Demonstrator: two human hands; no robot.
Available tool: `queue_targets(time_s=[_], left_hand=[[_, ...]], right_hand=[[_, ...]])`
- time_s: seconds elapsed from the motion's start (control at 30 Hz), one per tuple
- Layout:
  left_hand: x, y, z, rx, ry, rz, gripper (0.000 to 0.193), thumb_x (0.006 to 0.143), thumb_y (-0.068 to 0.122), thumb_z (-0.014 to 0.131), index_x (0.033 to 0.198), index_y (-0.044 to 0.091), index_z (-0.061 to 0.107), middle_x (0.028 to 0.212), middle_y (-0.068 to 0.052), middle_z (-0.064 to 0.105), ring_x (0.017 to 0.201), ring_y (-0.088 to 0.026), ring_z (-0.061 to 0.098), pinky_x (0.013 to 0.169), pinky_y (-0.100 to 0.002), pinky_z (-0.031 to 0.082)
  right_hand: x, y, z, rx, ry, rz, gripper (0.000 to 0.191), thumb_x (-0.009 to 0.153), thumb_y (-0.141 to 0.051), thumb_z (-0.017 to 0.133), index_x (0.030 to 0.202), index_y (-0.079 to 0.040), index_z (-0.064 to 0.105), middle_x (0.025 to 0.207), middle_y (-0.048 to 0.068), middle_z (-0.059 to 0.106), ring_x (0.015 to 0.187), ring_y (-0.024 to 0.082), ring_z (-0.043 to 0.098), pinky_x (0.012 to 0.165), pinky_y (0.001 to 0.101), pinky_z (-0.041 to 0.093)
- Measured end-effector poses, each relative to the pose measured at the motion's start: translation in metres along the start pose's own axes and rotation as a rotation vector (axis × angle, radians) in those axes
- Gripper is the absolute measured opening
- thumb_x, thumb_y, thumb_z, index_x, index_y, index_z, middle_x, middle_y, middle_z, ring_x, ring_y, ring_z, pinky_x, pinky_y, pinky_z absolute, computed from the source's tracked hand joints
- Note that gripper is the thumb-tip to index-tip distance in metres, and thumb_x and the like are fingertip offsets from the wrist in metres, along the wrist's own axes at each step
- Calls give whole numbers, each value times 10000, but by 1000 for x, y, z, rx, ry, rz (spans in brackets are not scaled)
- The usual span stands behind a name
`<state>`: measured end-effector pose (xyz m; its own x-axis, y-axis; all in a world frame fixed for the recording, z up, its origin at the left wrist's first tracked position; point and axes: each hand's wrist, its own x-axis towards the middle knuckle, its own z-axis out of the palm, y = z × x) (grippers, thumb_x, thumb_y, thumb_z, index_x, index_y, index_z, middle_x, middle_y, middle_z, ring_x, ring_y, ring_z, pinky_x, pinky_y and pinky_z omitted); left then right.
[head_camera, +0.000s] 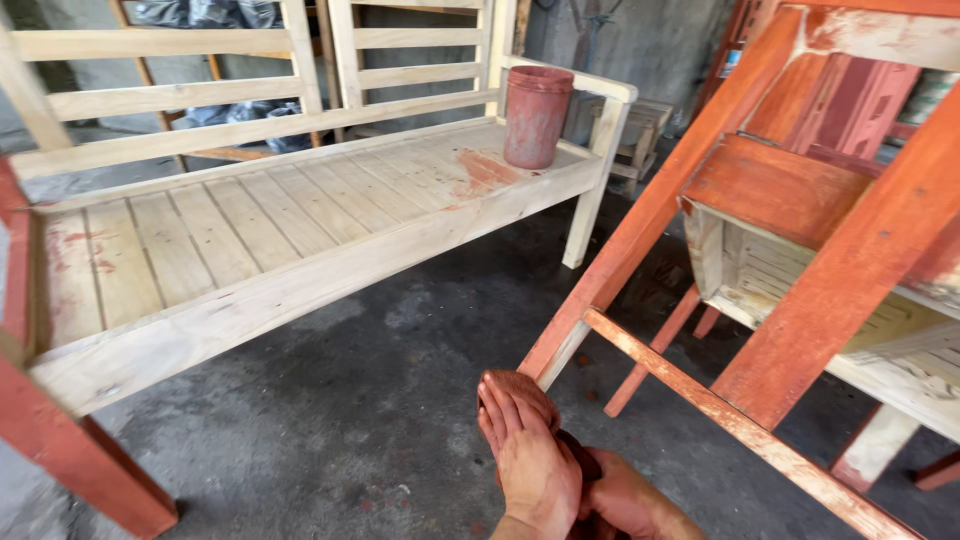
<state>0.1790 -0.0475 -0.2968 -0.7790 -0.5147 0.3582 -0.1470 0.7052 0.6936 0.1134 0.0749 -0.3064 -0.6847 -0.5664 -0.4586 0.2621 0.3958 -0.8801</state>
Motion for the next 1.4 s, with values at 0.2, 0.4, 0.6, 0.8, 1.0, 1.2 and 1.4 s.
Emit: queue_targets(time_s=[0.2, 0.4, 0.6, 0.8, 1.0, 1.2, 1.4], left_hand=[[32, 14, -17, -69, -5, -5, 786, 821, 93, 587, 1452, -206, 226, 1622, -359, 36, 1535, -456, 14, 1240, -499, 47], [5, -22, -15, 14, -67, 49, 834, 813, 83, 577, 1490, -210, 189, 1653, -356, 47, 1564, -460, 18, 1235, -504, 59], [-28, -48, -5, 109, 48, 34, 706, 885, 226, 579, 1387, -172, 284, 1639, -349, 74, 1555, -463, 31, 1190, -560, 39], [11, -10, -16, 120, -15, 56, 722, 874, 95, 499, 1488, -164, 223, 1662, -310, 67, 1544, -418, -3, 1225, -529, 16], [-12, -17, -29, 182, -156, -7, 711, 890, 85, 484, 1502, -139, 199, 1677, -303, -1, 1572, -407, -50, 1230, -529, -26], [-2, -18, -25, 141, -181, -87, 741, 893, 82, 509, 1528, -86, 166, 1674, -260, 0, 1571, -377, -43, 1246, -542, 8], [-2, -27, -24, 53, -69, -28, 810, 897, 112, 548, 1535, -119, 106, 1659, -279, 29, 1549, -394, 1, 1218, -543, 34]], right_hand=[[-6, -29, 9, -143, 143, 25, 723, 596, 137, 651, 1307, 7, 660, 1103, 176, 788, 997, 274, 754, 877, 370, 596], [-15, -21, 25, -36, -58, -17, 732, 581, 137, 624, 1303, 24, 640, 1059, 162, 789, 939, 251, 775, 824, 332, 614], [-18, -6, 29, 2, -38, 52, 708, 592, 105, 613, 1296, 42, 635, 1022, 186, 782, 901, 277, 770, 792, 354, 621], [-31, -40, 27, -13, 28, 93, 687, 603, 72, 603, 1289, 60, 629, 986, 211, 776, 863, 304, 764, 760, 376, 628], [-37, -36, 30, -118, -45, 76, 739, 588, 76, 601, 1324, 10, 622, 1007, 180, 782, 888, 275, 756, 786, 340, 618], [-24, -30, 32, -80, -52, 4, 680, 599, 89, 623, 1278, 69, 636, 986, 169, 788, 895, 266, 769, 785, 325, 621], [-21, -33, 28, -39, -13, 104, 629, 600, 100, 587, 1225, 102, 656, 890, 212, 749, 748, 325, 735, 656, 396, 612]])
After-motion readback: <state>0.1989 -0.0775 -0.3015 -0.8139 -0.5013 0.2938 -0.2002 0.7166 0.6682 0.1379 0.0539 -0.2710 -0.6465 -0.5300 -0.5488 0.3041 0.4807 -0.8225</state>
